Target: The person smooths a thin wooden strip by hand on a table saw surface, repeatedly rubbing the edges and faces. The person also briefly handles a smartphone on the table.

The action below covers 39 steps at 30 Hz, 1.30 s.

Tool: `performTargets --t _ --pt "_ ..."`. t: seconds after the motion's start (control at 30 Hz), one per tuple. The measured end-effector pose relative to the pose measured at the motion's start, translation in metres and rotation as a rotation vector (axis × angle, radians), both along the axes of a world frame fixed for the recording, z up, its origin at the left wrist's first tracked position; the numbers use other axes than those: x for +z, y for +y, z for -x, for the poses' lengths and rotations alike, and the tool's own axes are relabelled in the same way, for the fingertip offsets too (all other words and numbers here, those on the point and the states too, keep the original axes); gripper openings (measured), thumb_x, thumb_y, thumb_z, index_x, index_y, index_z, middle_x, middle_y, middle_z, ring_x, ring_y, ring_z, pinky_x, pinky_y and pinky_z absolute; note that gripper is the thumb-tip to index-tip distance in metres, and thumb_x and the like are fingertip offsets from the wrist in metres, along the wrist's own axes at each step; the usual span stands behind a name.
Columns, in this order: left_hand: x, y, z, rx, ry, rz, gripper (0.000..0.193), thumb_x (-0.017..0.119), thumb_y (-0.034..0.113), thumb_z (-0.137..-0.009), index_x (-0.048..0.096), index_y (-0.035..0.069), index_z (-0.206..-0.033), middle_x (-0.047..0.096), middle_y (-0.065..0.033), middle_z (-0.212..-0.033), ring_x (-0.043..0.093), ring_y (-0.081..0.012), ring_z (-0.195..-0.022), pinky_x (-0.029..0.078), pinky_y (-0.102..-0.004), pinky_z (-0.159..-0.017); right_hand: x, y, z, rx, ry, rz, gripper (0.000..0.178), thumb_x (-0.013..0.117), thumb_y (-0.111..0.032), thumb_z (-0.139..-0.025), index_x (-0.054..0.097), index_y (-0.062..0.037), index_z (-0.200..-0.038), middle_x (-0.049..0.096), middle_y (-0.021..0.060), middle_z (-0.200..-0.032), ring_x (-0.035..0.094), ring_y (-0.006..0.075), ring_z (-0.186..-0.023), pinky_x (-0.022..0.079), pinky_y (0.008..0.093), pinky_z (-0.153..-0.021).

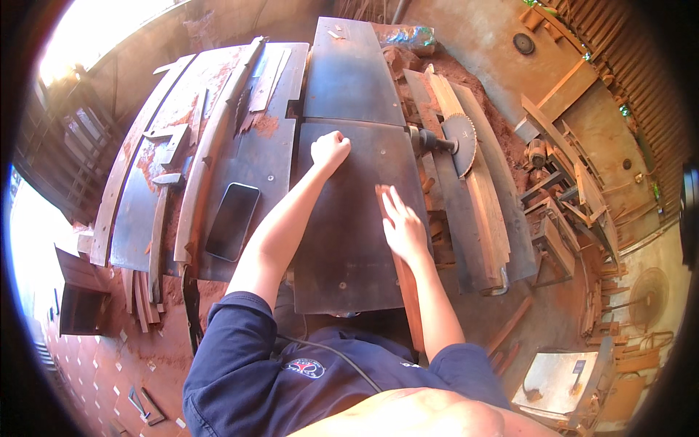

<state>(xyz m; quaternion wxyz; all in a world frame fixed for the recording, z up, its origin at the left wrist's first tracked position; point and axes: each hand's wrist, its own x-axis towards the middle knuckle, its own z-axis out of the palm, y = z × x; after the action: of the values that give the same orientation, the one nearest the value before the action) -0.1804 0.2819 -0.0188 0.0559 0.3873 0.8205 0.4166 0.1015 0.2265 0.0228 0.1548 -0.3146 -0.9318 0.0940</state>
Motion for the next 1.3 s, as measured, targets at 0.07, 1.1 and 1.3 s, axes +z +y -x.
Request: performTargets --t 0.07,1.1,1.3 --pt "-0.001 0.001 -0.002 -0.01 -0.006 0.001 0.025 0.055 0.029 -0.082 0.071 0.009 -0.082 0.072 -0.015 -0.084 0.069 -0.0341 -0.084 0.05 -0.0438 -0.08 0.006 -0.023 -0.023 -0.011 0.018 0.001 0.062 0.063 -0.009 -0.086 0.045 -0.0117 -0.146 0.038 0.011 -0.156 0.061 0.0358 -0.115 0.053 0.0422 -0.097" --pt "0.006 0.001 -0.007 0.011 0.039 0.123 0.026 0.054 0.029 -0.082 0.074 0.013 -0.085 0.073 -0.0092 -0.088 0.063 -0.0291 -0.095 0.045 -0.0419 -0.084 0.001 0.088 0.038 0.053 0.017 -0.05 0.051 0.058 -0.007 -0.089 0.05 -0.0032 -0.139 0.04 0.0184 -0.153 0.053 0.0411 -0.127 0.044 0.0447 -0.111" --pt "0.002 0.005 -0.014 0.04 0.05 0.144 0.021 0.056 0.026 -0.081 0.072 0.013 -0.084 0.072 -0.0053 -0.085 0.062 -0.0255 -0.096 0.041 -0.0409 -0.085 -0.021 0.184 0.107 0.049 0.047 -0.087 0.052 0.055 -0.012 -0.09 0.049 -0.0078 -0.142 0.041 0.0191 -0.152 0.055 0.0412 -0.125 0.046 0.0448 -0.107"
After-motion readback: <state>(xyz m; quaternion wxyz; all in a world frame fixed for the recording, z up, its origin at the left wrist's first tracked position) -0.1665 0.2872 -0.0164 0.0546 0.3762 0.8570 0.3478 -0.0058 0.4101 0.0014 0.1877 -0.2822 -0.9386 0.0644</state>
